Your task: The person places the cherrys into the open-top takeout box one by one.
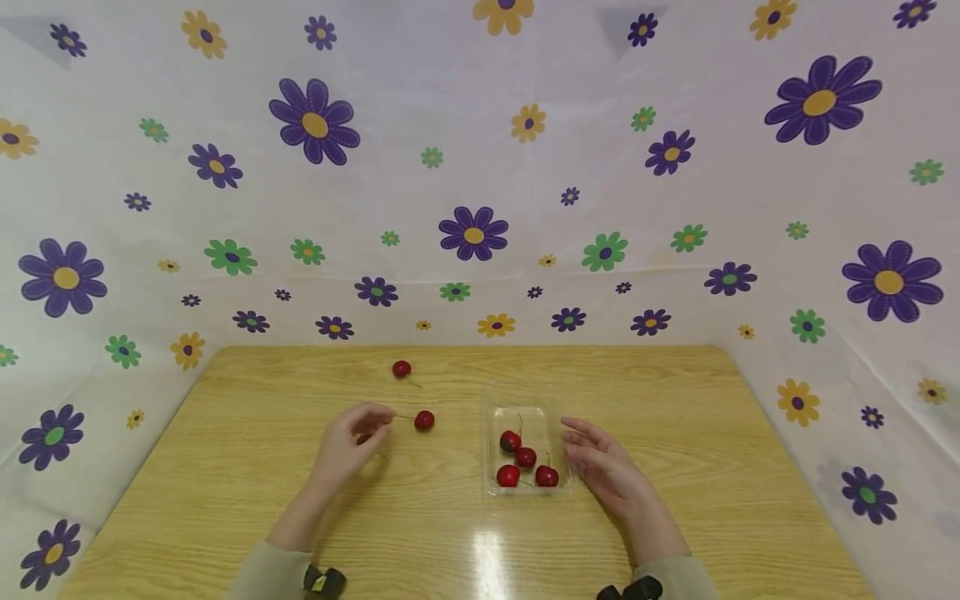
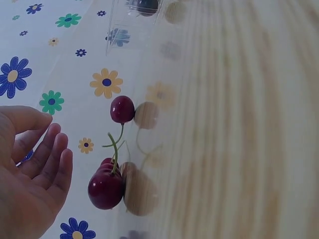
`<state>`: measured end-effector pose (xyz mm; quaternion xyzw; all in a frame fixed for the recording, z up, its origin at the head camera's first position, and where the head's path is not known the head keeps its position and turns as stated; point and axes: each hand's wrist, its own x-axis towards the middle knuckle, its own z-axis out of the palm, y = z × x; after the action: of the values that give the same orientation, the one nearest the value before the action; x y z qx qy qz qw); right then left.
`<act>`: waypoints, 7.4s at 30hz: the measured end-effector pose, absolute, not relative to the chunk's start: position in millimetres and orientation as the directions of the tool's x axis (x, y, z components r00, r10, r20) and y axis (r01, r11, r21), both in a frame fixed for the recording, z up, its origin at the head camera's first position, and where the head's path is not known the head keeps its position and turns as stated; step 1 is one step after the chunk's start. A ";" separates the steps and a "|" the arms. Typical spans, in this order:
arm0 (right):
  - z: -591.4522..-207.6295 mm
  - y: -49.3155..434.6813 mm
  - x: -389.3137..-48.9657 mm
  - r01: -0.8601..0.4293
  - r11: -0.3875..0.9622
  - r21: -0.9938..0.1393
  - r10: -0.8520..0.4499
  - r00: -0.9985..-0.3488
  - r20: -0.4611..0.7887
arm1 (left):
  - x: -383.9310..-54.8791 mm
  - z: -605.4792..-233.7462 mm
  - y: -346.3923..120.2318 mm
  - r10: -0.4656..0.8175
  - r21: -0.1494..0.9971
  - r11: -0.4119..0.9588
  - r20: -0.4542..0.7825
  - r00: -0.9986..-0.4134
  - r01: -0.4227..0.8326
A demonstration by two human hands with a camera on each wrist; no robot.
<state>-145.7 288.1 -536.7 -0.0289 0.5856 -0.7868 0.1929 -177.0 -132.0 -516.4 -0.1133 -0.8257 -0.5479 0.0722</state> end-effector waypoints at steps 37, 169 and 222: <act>-540.1 290.7 -146.8 0.261 -0.275 -0.925 -0.356 -0.922 -0.154 | -175.3 -529.5 -173.9 0.008 0.866 0.498 0.059 -0.998 0.055; -540.3 288.1 -142.0 0.232 -0.355 -0.906 -0.394 -0.915 -0.080 | -167.8 -526.4 -88.0 0.249 0.899 0.370 0.144 -0.958 0.232; -540.7 287.5 -142.6 0.235 -0.352 -0.906 -0.397 -0.914 -0.082 | -159.8 -508.7 -0.4 0.428 0.880 0.250 0.275 -0.861 0.405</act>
<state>-142.6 287.5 -540.7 -0.0759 0.5356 -0.8186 0.1929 -159.8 -0.4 -508.7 -0.2635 -0.7905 -0.5527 -0.0106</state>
